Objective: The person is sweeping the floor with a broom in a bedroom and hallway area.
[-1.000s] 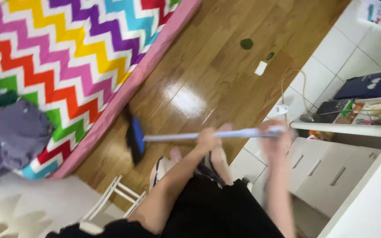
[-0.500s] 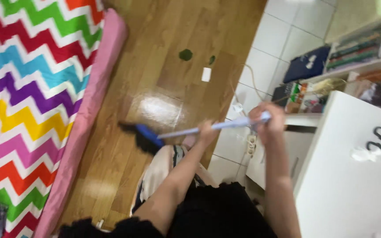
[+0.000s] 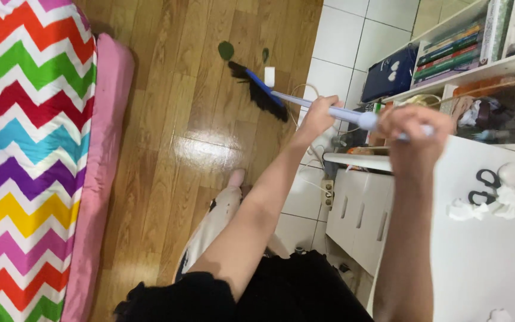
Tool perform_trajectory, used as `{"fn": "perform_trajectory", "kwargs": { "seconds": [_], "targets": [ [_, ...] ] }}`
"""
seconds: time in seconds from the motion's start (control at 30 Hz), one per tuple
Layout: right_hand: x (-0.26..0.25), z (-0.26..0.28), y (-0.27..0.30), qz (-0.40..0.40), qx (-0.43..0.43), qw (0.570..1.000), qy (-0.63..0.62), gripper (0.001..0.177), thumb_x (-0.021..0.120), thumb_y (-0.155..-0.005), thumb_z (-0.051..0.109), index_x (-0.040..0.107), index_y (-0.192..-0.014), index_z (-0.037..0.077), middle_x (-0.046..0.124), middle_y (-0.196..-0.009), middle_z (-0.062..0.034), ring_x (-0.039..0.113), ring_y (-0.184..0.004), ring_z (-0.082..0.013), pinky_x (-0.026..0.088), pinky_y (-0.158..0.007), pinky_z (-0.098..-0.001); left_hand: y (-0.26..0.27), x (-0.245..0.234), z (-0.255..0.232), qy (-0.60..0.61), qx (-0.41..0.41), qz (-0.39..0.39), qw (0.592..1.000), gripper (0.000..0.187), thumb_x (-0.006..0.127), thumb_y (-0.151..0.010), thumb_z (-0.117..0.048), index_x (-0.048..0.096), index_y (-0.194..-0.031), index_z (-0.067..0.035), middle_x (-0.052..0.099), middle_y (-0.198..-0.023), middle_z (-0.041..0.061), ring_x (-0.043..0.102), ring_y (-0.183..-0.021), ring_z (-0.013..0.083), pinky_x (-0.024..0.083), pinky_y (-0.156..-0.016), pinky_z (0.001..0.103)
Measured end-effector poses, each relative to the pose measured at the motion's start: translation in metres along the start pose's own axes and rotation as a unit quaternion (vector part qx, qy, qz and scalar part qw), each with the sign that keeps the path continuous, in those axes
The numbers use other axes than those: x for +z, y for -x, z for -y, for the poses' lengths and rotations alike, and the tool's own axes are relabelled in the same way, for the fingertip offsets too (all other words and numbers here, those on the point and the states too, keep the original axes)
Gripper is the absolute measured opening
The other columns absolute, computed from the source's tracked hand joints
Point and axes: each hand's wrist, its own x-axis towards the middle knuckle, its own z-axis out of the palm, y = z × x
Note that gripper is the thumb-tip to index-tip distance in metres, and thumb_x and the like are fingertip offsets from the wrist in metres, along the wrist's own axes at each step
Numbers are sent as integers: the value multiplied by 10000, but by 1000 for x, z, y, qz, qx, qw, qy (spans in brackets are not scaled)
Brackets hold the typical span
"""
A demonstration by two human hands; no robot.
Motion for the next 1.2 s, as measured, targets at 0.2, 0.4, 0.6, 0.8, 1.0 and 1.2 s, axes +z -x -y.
{"fn": "perform_trajectory", "kwargs": {
  "seconds": [0.2,0.4,0.6,0.8,1.0,1.2],
  "targets": [
    [-17,52,-26,-10,-44,997,65,356,506,-1065,90,557,-718,31,465,-586,-75,455,-529,-163,422,-672,-336,-14,-73,-103,66,-71,96,991,212,635,-733,-14,695,-929,-69,694,-791,179,680,-820,400,525,-757,475],
    [-38,-79,-17,-55,73,984,-154,325,605,-1028,169,573,-718,77,492,-663,-39,470,-644,-159,451,-775,-358,80,-32,46,-33,-156,39,986,325,593,-783,-9,743,-1058,-95,749,-975,181,753,-925,344,592,-852,427],
    [-10,-65,-25,-204,119,964,-121,225,598,-919,35,549,-701,15,484,-664,-85,467,-670,-207,408,-704,-381,82,4,94,-112,-156,164,968,334,680,-699,-53,772,-1019,-68,736,-996,228,684,-990,418,505,-891,510],
    [0,-6,-41,-152,49,987,-25,245,518,-899,-88,521,-661,-32,468,-667,-91,433,-673,-205,380,-707,-357,-8,12,19,22,-120,122,985,134,622,-896,-107,609,-803,-11,624,-794,228,619,-747,396,458,-687,495],
    [8,-15,-58,-125,1,987,105,201,561,-915,-86,563,-717,-50,524,-726,-96,465,-698,-178,371,-674,-327,-80,17,1,144,-64,123,980,255,595,-947,-164,549,-749,-10,537,-624,216,588,-582,388,437,-608,438],
    [-39,48,-93,-117,-112,985,66,288,593,-1022,71,531,-753,-12,566,-749,-119,572,-638,-197,464,-600,-331,-121,-6,-77,142,-4,141,980,139,618,-913,-122,676,-935,3,672,-794,238,628,-727,460,504,-673,444]
  ]
}}
